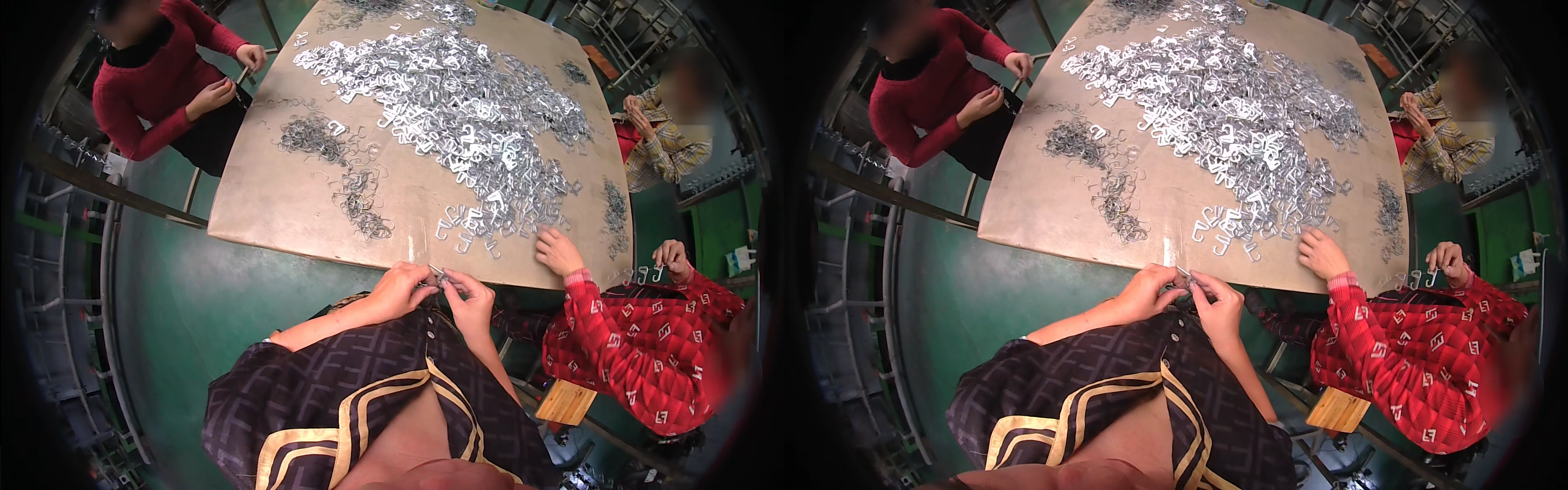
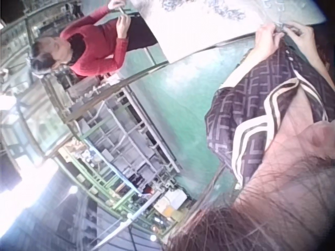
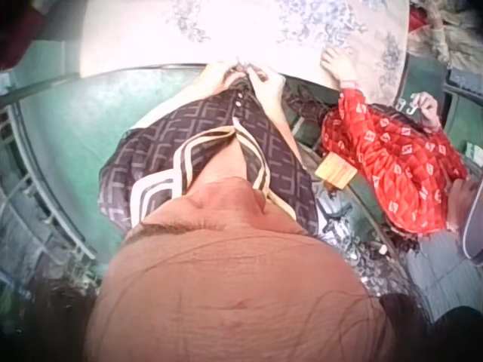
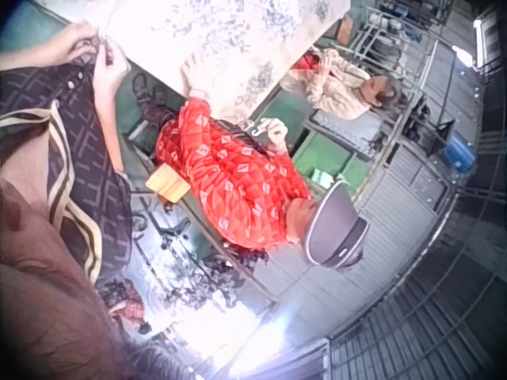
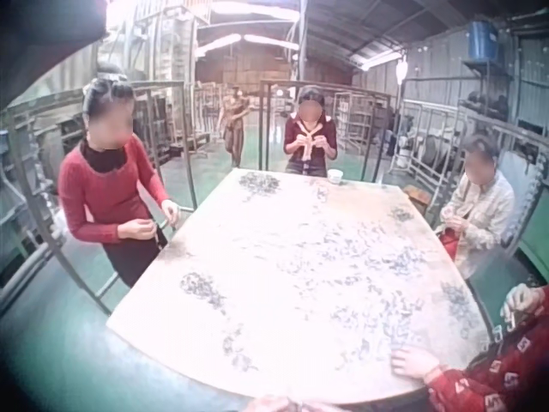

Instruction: The person picks up small metal hooks and wire loops from a table, joins them together by hand, and places the assembled units onto a hanging rack. Other workers at the same table perform similar assembly tasks.

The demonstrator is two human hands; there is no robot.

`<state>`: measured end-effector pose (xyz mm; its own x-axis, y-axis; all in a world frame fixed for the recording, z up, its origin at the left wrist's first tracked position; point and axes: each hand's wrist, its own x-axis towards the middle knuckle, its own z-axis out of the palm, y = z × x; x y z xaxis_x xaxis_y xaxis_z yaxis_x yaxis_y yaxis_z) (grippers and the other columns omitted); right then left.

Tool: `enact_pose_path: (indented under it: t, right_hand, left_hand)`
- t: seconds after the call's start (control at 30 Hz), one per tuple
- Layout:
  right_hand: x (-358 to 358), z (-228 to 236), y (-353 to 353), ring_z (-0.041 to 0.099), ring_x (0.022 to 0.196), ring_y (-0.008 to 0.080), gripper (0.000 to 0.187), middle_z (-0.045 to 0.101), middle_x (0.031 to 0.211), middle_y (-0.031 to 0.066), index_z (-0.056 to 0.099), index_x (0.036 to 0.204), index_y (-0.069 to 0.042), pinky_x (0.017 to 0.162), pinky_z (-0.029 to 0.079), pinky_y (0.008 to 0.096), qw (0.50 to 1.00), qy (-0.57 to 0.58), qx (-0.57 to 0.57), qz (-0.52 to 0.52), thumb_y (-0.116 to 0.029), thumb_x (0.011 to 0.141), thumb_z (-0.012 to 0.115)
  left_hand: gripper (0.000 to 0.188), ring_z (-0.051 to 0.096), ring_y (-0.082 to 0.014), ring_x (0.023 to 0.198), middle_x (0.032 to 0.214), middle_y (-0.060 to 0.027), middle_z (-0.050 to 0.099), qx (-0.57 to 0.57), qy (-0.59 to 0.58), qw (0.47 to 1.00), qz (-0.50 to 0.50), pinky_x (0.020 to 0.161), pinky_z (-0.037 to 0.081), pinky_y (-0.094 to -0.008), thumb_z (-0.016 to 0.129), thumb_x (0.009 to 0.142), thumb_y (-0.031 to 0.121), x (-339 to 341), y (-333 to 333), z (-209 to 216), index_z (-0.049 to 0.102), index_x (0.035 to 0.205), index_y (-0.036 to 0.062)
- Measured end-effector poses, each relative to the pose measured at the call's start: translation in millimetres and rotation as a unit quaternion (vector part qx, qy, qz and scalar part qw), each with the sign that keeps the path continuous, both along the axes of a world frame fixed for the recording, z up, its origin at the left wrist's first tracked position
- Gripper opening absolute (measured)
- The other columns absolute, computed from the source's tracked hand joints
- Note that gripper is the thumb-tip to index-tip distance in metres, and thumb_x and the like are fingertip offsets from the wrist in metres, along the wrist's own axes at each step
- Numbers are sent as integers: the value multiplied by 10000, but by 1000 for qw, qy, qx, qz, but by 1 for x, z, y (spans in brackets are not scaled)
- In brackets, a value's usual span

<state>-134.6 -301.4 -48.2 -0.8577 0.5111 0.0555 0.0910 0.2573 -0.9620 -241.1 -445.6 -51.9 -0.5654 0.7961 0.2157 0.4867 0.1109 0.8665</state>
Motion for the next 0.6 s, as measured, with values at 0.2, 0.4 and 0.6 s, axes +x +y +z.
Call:
enact_pose_path:
  t: [0.2,0.4,0.6]
  right_hand:
    - [5,3,-6,679,702,129,188,713,849,108,705,974,17,645,528,253,998,22,54,-13,47,790,676]
    - [7,5,-10,675,698,126,180,711,844,106,699,964,16,635,526,251,997,22,71,-4,53,791,669]
    - [5,5,-9,666,673,129,210,704,821,108,673,997,8,627,526,257,998,26,58,-16,48,791,671]
  left_hand:
    - [91,637,-335,763,785,-137,654,-100,32,983,150,678,504,-409,703,772,112,-49,-28,-11,660,809,41]
    - [157,613,-373,826,898,-158,584,-233,181,932,212,708,512,-453,668,798,105,-87,-34,-46,572,885,16]
    - [122,621,-360,776,845,-172,627,-173,131,949,227,668,508,-434,654,817,84,-95,-35,-39,576,871,8]
